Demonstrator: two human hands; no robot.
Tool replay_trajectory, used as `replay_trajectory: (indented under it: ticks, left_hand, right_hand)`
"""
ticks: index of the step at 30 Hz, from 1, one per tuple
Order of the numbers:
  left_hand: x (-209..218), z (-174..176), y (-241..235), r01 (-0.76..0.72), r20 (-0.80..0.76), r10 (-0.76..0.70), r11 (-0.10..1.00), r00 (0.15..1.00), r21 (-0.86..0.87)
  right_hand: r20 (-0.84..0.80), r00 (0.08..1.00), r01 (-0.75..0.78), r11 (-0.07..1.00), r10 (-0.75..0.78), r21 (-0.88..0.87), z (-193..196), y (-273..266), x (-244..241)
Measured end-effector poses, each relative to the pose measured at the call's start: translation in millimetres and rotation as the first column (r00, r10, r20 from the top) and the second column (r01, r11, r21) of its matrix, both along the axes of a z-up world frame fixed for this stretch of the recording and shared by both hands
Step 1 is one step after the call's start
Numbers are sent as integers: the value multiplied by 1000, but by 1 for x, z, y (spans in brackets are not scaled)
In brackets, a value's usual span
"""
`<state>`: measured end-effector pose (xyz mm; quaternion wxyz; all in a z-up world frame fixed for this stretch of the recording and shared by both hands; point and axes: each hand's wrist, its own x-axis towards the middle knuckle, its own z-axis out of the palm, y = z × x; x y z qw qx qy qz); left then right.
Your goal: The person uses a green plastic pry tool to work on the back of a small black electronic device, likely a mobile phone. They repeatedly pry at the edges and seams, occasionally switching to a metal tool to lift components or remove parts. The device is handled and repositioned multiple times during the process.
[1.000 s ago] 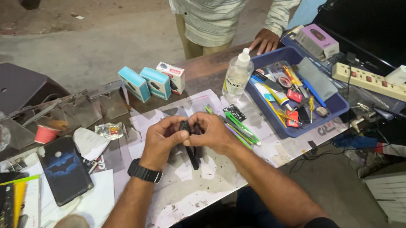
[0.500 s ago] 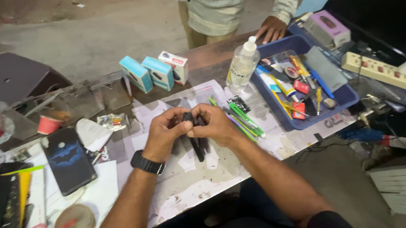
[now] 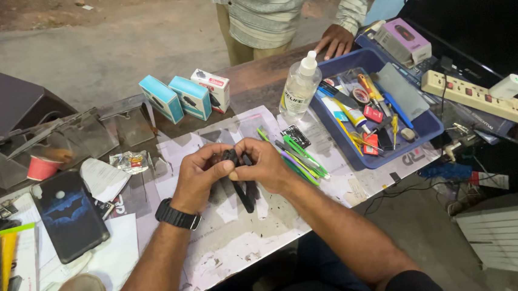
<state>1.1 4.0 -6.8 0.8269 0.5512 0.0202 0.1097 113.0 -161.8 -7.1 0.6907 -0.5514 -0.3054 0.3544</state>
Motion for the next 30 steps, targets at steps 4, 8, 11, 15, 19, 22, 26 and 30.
replay_trajectory:
  ticks: [4, 8, 11, 15, 19, 22, 26, 30]
  left_hand:
    - [-1, 1, 2, 0, 9, 0, 1000, 1000, 13]
    - [1, -2, 0, 16, 28, -16, 1000, 999, 1]
    - [-3, 0, 5, 9, 12, -9, 1000, 1000, 1]
    - [3, 0, -2, 31, 20, -31, 999, 999, -10]
    - [-1, 5, 2, 24, 9, -24, 1000, 1000, 18]
    - [0, 1, 3, 10, 3, -10, 999, 1000, 39]
    - [-3, -13, 14, -36, 7, 36, 999, 999, -4]
    - [3, -17, 19, 10, 34, -6, 994, 999, -108]
  right_hand:
    - [36, 999, 3, 1000, -3, -1, 2, 3, -2]
    - [-2, 1000, 9, 1000, -9, 7, -1, 1, -1]
    - [35, 999, -6, 1000, 5, 24, -3, 6, -2]
    - [50, 999, 16, 1000, -15, -17, -3, -3, 3]
    - [60, 998, -10, 1000, 9, 16, -3, 5, 2]
    - [64, 997, -31, 999, 32, -18, -2, 4, 4]
    - [266, 962, 91, 990, -59, -109, -1, 0, -7]
    - [592, 780, 308, 948, -205, -77, 13, -18, -17]
